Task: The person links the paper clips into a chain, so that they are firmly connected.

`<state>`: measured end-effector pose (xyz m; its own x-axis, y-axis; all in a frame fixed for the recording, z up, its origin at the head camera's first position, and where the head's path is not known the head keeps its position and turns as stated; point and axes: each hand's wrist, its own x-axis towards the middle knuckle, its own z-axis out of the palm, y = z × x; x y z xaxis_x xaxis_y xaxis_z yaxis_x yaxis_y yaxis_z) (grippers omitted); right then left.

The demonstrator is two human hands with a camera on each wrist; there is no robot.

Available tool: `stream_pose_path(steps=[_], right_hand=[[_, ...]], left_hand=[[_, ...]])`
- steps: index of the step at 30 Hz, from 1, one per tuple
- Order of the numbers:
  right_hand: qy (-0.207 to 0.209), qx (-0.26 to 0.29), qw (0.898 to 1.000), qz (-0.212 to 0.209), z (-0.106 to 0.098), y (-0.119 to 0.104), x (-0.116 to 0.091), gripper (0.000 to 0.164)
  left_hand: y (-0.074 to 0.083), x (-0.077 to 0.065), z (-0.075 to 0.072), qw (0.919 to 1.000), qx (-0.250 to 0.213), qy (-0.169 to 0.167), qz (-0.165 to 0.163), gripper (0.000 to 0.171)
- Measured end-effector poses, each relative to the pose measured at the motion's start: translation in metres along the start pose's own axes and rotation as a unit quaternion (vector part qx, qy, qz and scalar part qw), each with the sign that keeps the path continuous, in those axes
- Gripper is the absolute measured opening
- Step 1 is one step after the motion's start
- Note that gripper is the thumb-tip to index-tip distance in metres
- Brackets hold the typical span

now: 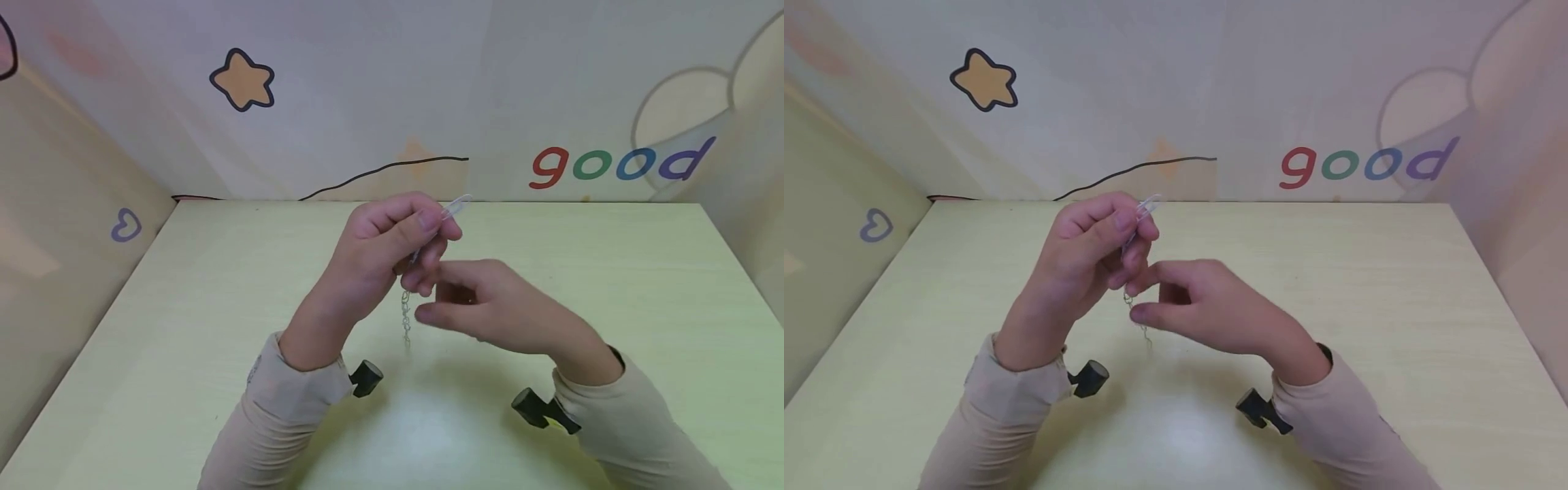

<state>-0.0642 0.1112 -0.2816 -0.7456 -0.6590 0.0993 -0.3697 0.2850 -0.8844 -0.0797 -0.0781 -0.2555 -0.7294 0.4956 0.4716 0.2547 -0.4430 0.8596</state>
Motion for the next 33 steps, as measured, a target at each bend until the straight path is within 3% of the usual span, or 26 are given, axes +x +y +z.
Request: stream_pose_path(steps=[3, 6, 11, 16, 21, 26, 33], right_hand=[[-0.047, -0.022, 0.998, 0.019, 0.014, 0.012, 0.009, 0.004], [-0.063, -0.058, 0.996, 0.022, 0.022, 0.023, 0.017, 0.011], [-0.036, -0.123, 0.989, 0.070, 0.014, 0.034, 0.020, 0.017], [0.000, -0.096, 0.984, 0.148, -0.006, 0.040, 0.018, 0.012], [0.081, -0.062, 0.980, 0.170, -0.025, 0.044, 0.015, 0.009], [0.191, -0.001, 0.971, 0.144, -0.034, 0.046, 0.012, 0.021], [0.341, 0.046, 0.937, 0.054, -0.033, 0.042, 0.009, 0.033]], left_hand=[[0.003, 0.000, 0.000, 0.9999, 0.001, 0.014, -0.003, 0.025], [0.006, -0.003, -0.003, 0.9995, -0.001, 0.031, 0.000, 0.027], [0.013, -0.004, -0.007, 0.9987, -0.001, 0.050, 0.015, 0.030], [0.019, -0.004, -0.010, 0.9980, -0.001, 0.062, 0.016, 0.029], [0.021, -0.003, -0.012, 0.9979, -0.010, 0.062, 0.014, 0.029], [0.021, -0.004, -0.012, 0.9979, -0.007, 0.063, 0.013, 0.029], [0.018, -0.005, -0.014, 0.9981, 0.004, 0.061, 0.012, 0.030]])
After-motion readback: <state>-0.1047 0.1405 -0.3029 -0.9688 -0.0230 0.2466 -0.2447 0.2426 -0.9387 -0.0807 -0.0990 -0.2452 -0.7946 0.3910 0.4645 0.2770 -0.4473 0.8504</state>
